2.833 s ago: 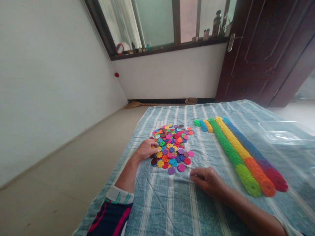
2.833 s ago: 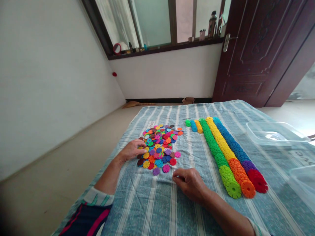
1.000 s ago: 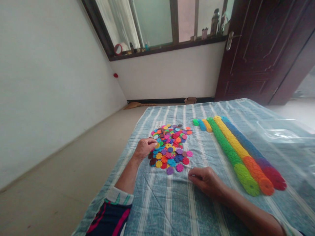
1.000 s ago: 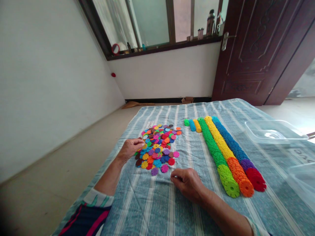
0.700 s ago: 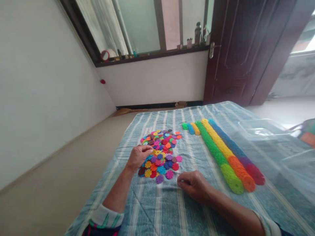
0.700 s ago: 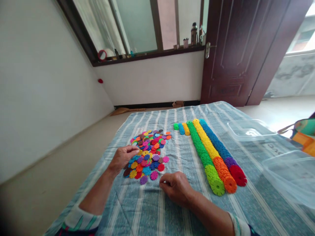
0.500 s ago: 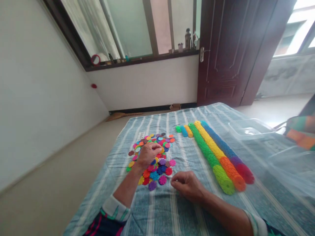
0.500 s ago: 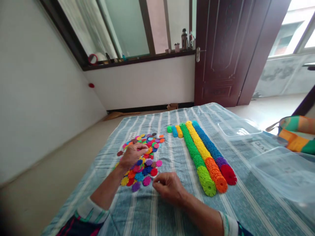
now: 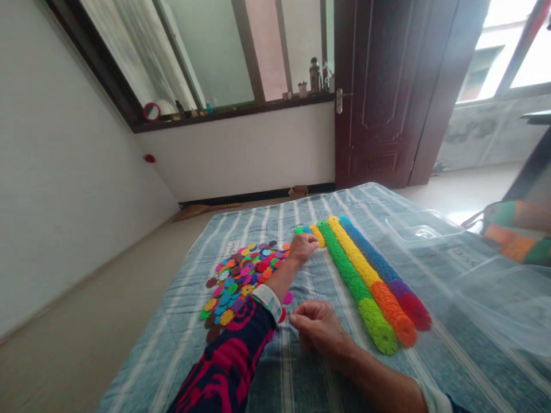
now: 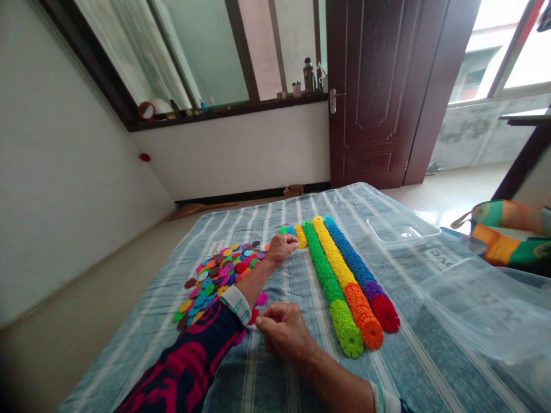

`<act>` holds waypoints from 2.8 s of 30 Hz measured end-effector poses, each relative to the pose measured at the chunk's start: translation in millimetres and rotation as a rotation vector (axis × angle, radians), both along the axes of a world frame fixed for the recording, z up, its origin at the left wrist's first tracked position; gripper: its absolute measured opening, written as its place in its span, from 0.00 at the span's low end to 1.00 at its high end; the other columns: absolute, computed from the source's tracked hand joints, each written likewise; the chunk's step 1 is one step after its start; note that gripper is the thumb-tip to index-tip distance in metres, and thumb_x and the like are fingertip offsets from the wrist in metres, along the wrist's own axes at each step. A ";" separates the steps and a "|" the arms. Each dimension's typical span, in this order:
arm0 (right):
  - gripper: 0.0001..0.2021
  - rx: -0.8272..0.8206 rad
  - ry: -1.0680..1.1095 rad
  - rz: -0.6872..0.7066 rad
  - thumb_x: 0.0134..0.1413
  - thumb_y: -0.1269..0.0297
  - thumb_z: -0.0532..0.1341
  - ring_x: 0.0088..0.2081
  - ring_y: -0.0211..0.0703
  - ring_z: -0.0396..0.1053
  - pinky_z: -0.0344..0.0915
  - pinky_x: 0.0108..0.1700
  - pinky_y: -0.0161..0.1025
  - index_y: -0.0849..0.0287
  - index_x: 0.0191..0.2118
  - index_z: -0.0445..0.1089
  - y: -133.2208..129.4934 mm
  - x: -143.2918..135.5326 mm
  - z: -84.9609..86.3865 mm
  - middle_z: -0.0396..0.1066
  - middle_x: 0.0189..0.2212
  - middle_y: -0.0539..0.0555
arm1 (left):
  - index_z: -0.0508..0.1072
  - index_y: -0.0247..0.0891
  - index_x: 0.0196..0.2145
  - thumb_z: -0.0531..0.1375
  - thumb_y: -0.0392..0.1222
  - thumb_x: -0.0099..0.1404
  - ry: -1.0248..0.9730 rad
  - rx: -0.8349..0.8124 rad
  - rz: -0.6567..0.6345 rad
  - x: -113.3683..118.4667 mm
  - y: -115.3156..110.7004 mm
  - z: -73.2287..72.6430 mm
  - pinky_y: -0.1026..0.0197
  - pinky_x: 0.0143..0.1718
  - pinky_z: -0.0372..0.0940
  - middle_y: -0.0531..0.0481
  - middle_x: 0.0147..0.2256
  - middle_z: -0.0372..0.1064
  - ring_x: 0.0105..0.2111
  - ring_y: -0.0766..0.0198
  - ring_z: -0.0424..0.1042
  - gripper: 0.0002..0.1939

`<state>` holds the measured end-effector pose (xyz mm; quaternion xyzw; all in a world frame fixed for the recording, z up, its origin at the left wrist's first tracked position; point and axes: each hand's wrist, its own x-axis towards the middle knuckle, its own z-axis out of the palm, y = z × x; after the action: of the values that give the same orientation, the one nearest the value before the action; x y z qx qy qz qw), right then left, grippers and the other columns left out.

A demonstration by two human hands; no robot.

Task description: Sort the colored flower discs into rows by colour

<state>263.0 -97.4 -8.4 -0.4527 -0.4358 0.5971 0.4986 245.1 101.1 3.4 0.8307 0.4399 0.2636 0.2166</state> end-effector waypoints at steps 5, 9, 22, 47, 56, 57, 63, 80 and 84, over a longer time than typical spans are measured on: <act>0.13 -0.018 0.009 0.022 0.43 0.54 0.61 0.11 0.30 0.53 0.44 0.15 0.30 0.59 0.20 0.66 0.5 0.4 3.1 0.58 0.08 0.43 | 0.78 0.36 0.28 0.55 0.35 0.54 0.122 0.061 0.029 12.6 3.5 0.7 0.64 0.33 0.60 0.50 0.28 0.75 0.30 0.65 0.69 0.11; 0.14 -0.048 0.038 0.023 0.43 0.53 0.62 0.11 0.30 0.53 0.44 0.15 0.29 0.60 0.21 0.66 1.7 1.5 3.8 0.58 0.08 0.43 | 0.78 0.36 0.26 0.55 0.35 0.54 0.161 0.058 0.026 17.3 5.3 -0.7 0.64 0.31 0.58 0.50 0.26 0.73 0.29 0.65 0.69 0.11; 0.17 -0.032 0.079 0.052 0.41 0.50 0.63 0.11 0.29 0.52 0.44 0.15 0.30 0.60 0.21 0.65 1.1 2.1 0.2 0.58 0.08 0.43 | 0.76 0.36 0.32 0.59 0.39 0.53 0.228 0.075 0.144 7.7 -4.9 -6.4 0.63 0.32 0.58 0.47 0.31 0.74 0.32 0.62 0.70 0.09; 0.17 -0.011 -0.131 0.047 0.45 0.49 0.60 0.15 0.33 0.52 0.48 0.20 0.33 0.59 0.21 0.65 -14.4 10.5 5.0 0.59 0.11 0.45 | 0.77 0.39 0.25 0.56 0.36 0.52 0.290 0.094 0.312 -192.2 -65.3 41.1 0.65 0.32 0.58 0.52 0.26 0.73 0.29 0.65 0.68 0.08; 0.16 0.093 -0.256 -0.061 0.46 0.50 0.59 0.15 0.36 0.56 0.51 0.20 0.34 0.58 0.21 0.67 -14.2 16.0 0.2 0.59 0.10 0.46 | 0.74 0.39 0.20 0.59 0.39 0.44 0.334 -0.093 0.512 -276.6 -87.7 33.6 0.67 0.26 0.54 0.56 0.20 0.68 0.23 0.67 0.65 0.04; 0.17 0.110 -0.274 -0.067 0.47 0.50 0.59 0.15 0.36 0.56 0.52 0.21 0.34 0.58 0.20 0.67 -14.4 17.0 0.0 0.59 0.10 0.46 | 0.74 0.39 0.19 0.59 0.39 0.44 0.337 -0.100 0.512 -276.8 -88.3 31.8 0.67 0.26 0.54 0.56 0.19 0.68 0.23 0.67 0.64 0.04; 0.16 0.133 -0.326 -0.030 0.47 0.51 0.58 0.16 0.36 0.56 0.53 0.21 0.35 0.58 0.19 0.66 -16.1 18.8 1.2 0.59 0.11 0.47 | 0.76 0.38 0.21 0.60 0.43 0.43 0.332 -0.203 0.471 -274.3 -90.4 25.3 0.66 0.24 0.51 0.57 0.16 0.63 0.20 0.67 0.61 0.08; 0.15 0.085 -0.270 -0.013 0.46 0.53 0.58 0.15 0.34 0.55 0.49 0.20 0.33 0.58 0.19 0.64 -12.9 19.0 5.5 0.59 0.10 0.46 | 0.71 0.34 0.19 0.62 0.39 0.40 -0.042 -0.308 0.439 -281.5 -89.0 31.4 0.65 0.26 0.57 0.55 0.19 0.66 0.22 0.68 0.63 0.07; 0.14 0.089 -0.241 -0.016 0.48 0.55 0.57 0.15 0.33 0.55 0.50 0.20 0.32 0.59 0.19 0.64 -9.2 17.3 0.9 0.60 0.10 0.46 | 0.73 0.34 0.22 0.63 0.42 0.41 -0.164 -0.333 0.404 -256.4 -86.3 53.0 0.65 0.27 0.59 0.55 0.20 0.68 0.23 0.68 0.65 0.09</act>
<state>280.4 -106.6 -7.5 -0.5021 -0.5148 0.5146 0.4671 -11.4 14.9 56.4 0.6551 0.6147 0.2921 0.3280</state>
